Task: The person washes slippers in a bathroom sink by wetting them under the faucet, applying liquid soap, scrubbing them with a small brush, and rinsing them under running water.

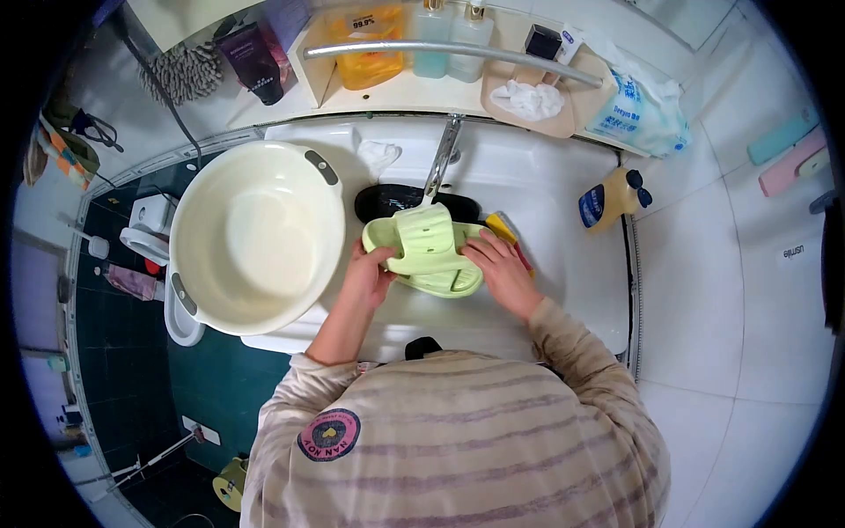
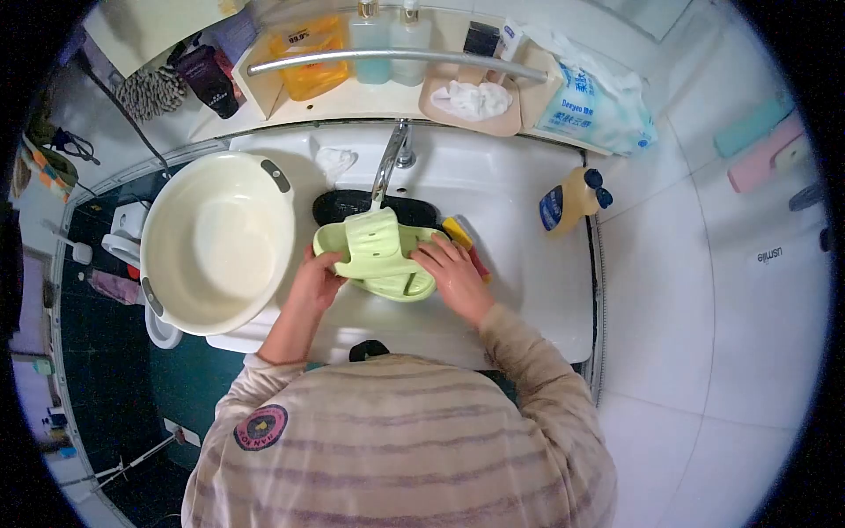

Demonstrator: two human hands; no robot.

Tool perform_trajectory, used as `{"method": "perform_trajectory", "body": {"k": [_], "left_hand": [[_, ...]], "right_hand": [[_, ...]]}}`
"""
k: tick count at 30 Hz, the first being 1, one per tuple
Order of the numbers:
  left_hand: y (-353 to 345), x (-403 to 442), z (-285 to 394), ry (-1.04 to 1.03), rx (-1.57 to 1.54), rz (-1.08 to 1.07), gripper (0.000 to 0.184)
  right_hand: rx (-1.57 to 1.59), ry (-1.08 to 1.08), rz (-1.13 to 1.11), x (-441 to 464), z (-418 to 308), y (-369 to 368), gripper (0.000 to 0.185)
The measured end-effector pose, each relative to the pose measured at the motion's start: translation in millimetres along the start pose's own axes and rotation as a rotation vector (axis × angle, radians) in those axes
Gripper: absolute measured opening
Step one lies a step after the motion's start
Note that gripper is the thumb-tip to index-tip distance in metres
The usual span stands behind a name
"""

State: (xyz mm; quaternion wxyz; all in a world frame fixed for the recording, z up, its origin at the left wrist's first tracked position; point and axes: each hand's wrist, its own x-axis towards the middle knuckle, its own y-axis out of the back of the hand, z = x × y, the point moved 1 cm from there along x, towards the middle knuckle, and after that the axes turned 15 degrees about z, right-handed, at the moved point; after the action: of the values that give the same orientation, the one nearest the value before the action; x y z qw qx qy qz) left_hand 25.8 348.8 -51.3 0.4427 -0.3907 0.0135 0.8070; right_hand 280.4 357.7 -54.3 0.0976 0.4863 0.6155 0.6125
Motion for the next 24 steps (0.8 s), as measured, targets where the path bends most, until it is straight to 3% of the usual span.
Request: {"method": "perform_trajectory", "body": {"k": [6, 9, 11, 12, 14, 15, 17, 21, 24], "left_hand": [[28.1, -15.5, -3.0, -0.05, -0.153, -0.039, 0.057], [39.4, -16.4, -12.9, -0.066, -0.2, -0.071, 0.055], [41.2, -19.5, -15.6, -0.06, -0.335, -0.062, 0.055], [44.0, -18.3, -17.7, -0.063, -0.336, -0.061, 0.055], [49.4, -10.2, -26.7, -0.028, -0.384, -0.057, 0.055], [53.3, -2.3, -31.6, -0.027, -0.386, -0.058, 0.055], [61.8, 12.0, -39.2, 0.031, -0.343, 0.056, 0.05], [60.2, 19.1, -46.3, 0.037, -0.295, 0.108, 0.051], [55.2, 25.6, -46.7, 0.093, -0.175, 0.029, 0.053]], "right_hand": [[0.13, 0.096, 0.005, 28.5, 4.8, -27.3, 0.049], [0.107, -0.057, 0.164, 40.4, 1.7, -39.7, 0.054], [0.49, -0.535, 0.236, 38.7, 8.5, -60.4, 0.058], [0.492, -0.532, 0.236, 38.2, 11.3, -68.7, 0.058], [1.14, -0.914, 0.099, 40.4, 12.6, -75.4, 0.059], [1.137, -0.913, 0.098, 41.1, 14.9, -75.3, 0.059], [1.444, -1.222, 0.106, 52.8, 6.2, -56.4, 0.055], [1.483, -1.198, 0.127, 54.2, 11.2, -45.5, 0.05], [1.363, -1.193, 0.171, 47.4, 12.9, -33.2, 0.041]]}}
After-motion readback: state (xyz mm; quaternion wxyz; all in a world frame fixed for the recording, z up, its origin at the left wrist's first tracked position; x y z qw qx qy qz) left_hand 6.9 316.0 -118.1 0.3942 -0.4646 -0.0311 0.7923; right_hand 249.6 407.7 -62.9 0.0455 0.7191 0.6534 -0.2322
